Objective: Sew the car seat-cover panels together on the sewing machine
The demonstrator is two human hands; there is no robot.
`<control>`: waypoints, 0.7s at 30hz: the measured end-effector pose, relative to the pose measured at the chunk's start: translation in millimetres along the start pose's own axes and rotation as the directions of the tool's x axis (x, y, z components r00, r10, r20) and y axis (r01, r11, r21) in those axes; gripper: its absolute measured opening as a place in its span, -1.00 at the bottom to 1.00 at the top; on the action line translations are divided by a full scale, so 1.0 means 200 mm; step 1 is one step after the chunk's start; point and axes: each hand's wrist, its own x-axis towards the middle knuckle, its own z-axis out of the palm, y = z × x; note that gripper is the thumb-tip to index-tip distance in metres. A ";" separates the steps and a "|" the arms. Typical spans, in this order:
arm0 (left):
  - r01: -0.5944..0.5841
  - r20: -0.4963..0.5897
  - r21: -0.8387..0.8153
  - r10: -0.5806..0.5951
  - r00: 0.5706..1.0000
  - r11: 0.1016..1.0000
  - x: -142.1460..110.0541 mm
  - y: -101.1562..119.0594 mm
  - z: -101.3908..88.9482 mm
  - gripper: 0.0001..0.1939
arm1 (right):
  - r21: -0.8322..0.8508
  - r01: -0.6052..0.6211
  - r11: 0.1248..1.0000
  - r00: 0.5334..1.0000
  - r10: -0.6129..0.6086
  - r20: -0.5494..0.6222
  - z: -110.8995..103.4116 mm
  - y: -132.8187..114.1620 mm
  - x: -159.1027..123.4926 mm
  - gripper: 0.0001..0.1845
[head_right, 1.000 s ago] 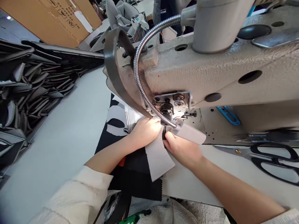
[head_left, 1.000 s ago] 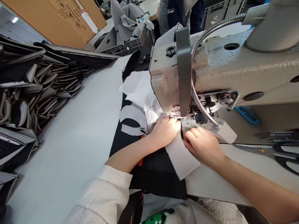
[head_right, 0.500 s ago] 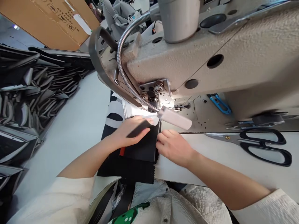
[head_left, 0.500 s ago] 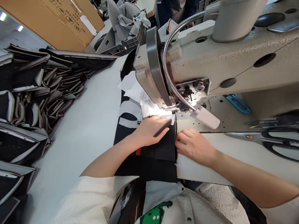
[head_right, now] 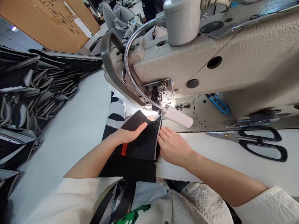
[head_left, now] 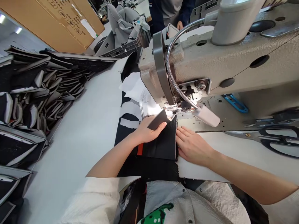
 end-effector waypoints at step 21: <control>0.025 0.142 0.034 -0.029 0.989 0.999 0.02 0.07 0.03 -0.59 | -0.256 0.475 0.842 0.851 -0.365 0.377 0.07 -0.54 0.41 -0.63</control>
